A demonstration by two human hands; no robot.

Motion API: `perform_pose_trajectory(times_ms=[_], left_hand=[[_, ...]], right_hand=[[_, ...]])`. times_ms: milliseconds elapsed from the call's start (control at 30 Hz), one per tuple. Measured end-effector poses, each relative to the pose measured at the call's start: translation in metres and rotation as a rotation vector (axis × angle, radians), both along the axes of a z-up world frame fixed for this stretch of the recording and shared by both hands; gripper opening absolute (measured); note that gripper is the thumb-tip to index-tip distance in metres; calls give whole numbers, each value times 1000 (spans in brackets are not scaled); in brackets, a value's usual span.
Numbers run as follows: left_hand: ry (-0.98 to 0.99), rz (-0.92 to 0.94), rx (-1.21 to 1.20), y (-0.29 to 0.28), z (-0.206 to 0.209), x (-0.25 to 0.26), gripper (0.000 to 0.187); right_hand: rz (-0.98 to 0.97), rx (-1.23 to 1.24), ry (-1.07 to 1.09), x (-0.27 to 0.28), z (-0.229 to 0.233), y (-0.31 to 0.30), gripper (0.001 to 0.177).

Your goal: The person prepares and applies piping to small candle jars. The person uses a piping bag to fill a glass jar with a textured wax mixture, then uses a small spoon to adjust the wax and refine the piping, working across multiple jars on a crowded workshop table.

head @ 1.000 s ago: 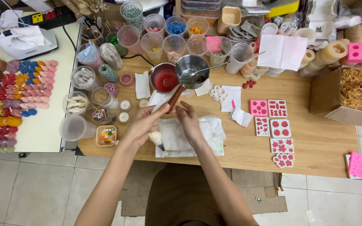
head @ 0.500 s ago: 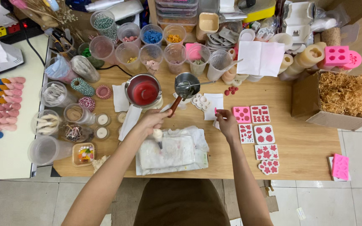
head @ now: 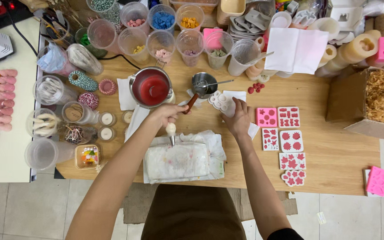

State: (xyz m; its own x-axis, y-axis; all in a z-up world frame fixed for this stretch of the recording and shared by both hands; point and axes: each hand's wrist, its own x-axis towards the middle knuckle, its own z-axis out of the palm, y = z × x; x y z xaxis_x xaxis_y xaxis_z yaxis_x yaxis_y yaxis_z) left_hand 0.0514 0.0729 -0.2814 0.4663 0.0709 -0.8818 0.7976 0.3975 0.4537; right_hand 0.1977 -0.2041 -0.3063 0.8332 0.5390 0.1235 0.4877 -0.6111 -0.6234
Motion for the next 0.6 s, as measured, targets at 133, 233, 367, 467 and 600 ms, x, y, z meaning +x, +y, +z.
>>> perform_pose_trajectory(times_ms=[133,233,367,467,600], left_hand=[[20,-3,-8,-7,9,10,28],[22,31,-54,-8,11,14,24],[-16,148,-242,-6,2,16,18],[2,223,-247,-5,6,24,31],[97,265,-149,-5,3,33,36]], right_hand=[[-30,-121,19,2,-19,15,81],[-37,-206,41,2,-26,20,77],[-32,-238,18,7,-27,20,66],[-17,-217,18,3,-17,19,75],[-6,-133,0,-11,14,6,82]])
